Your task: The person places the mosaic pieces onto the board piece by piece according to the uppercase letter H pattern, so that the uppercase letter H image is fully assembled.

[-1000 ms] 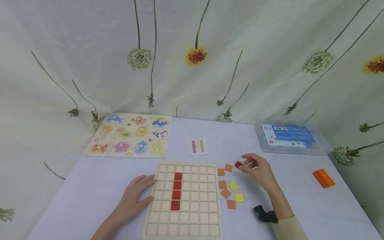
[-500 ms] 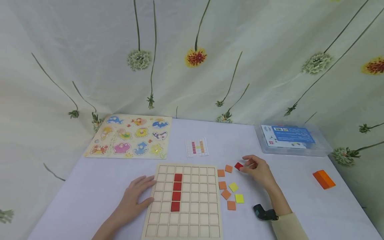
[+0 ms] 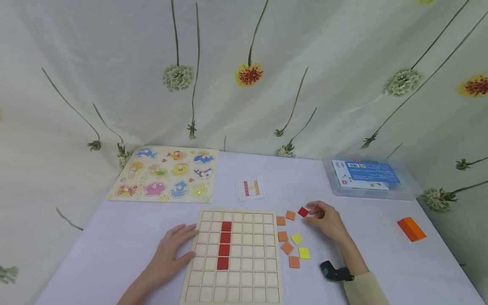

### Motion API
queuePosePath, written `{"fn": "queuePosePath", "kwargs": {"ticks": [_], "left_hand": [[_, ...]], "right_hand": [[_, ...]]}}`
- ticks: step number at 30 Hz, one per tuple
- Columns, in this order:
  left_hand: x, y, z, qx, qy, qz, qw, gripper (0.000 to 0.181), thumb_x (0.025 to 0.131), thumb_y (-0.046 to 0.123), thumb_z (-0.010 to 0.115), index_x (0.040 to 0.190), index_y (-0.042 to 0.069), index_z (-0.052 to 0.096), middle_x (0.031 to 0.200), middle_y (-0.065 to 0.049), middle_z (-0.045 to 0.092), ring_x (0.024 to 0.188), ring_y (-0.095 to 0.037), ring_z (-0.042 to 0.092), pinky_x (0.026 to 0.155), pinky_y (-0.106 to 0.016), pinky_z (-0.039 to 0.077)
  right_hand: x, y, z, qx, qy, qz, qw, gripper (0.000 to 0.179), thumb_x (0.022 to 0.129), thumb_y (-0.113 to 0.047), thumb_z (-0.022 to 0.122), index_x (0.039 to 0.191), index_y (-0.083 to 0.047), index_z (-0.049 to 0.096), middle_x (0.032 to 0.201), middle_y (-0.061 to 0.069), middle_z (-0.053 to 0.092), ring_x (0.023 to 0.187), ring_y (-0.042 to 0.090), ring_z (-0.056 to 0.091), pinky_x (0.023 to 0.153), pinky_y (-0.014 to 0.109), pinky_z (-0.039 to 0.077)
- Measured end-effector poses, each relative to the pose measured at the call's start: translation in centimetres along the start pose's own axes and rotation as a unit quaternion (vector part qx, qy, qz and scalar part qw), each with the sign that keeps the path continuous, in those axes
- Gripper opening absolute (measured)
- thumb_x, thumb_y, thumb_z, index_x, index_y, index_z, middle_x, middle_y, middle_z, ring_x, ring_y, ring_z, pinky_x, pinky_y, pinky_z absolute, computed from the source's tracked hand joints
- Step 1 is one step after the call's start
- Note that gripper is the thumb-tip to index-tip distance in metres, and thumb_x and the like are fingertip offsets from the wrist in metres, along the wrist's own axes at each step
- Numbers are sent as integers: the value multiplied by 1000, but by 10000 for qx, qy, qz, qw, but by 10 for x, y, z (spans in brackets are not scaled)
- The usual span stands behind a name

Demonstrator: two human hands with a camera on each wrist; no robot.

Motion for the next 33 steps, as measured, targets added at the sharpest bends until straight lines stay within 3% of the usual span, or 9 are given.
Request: {"fn": "queuePosePath", "kwargs": {"ticks": [15, 33], "left_hand": [[-1, 1, -1, 25, 29, 48, 10000, 51, 81, 10, 75, 130, 13, 61, 140, -10, 56, 134, -39, 38, 99, -72, 29], [1, 1, -1, -32, -36, -10, 10000, 51, 81, 10, 75, 131, 14, 60, 141, -8, 56, 135, -37, 37, 100, -70, 30]], "right_hand": [[0, -4, 6, -570, 195, -122, 9981, 39, 81, -17, 78, 117, -6, 65, 89, 5, 58, 79, 18, 49, 65, 24, 42], [-1, -4, 2, -351, 394, -81, 9986, 25, 83, -13, 76, 104, -2, 68, 84, 7, 63, 74, 18, 52, 61, 20, 43]]}}
Point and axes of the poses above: each hand's wrist, its own x-axis towards the middle knuckle, its own z-axis out of the palm, y = z × x, the point moved 7 cm from there along x, towards the middle knuckle
